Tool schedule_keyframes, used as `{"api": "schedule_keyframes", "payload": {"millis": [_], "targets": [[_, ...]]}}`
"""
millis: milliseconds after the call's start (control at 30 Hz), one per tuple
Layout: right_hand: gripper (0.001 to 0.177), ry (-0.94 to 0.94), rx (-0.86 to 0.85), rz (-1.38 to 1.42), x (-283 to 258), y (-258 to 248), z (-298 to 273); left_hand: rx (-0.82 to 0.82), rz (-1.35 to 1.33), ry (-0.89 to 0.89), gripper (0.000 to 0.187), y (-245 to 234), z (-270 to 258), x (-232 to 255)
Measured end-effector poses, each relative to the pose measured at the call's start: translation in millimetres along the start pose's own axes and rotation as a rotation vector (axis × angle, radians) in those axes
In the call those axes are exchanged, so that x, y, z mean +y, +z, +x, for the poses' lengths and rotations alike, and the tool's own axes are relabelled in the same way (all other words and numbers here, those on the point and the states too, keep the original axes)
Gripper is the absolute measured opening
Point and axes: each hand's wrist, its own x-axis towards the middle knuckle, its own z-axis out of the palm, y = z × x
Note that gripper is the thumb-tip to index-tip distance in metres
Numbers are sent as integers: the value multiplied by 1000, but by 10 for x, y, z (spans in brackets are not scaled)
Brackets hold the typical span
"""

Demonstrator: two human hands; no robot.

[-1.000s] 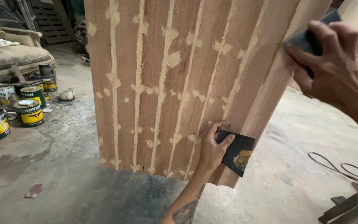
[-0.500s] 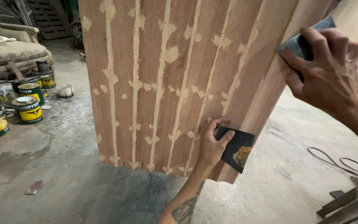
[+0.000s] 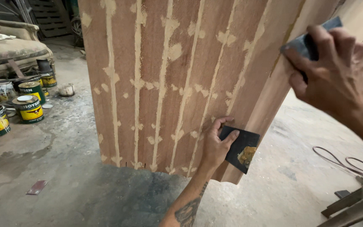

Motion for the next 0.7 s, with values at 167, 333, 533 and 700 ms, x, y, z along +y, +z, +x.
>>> {"api": "schedule_keyframes", "payload": {"millis": [167,333,533,700], "targets": [[40,25,-10,-2,-243,-17,-152,3,-25,23,39,27,25,-79],[43,49,-81,4,-450,-76,-304,14,-27,39,39,34,26,-103],[45,67,-112,97,-660,-181,-414,4,-22,57,39,25,5,-75],[55,134,-87,237,-559,-120,-575,16,13,101,39,31,13,-124]]}}
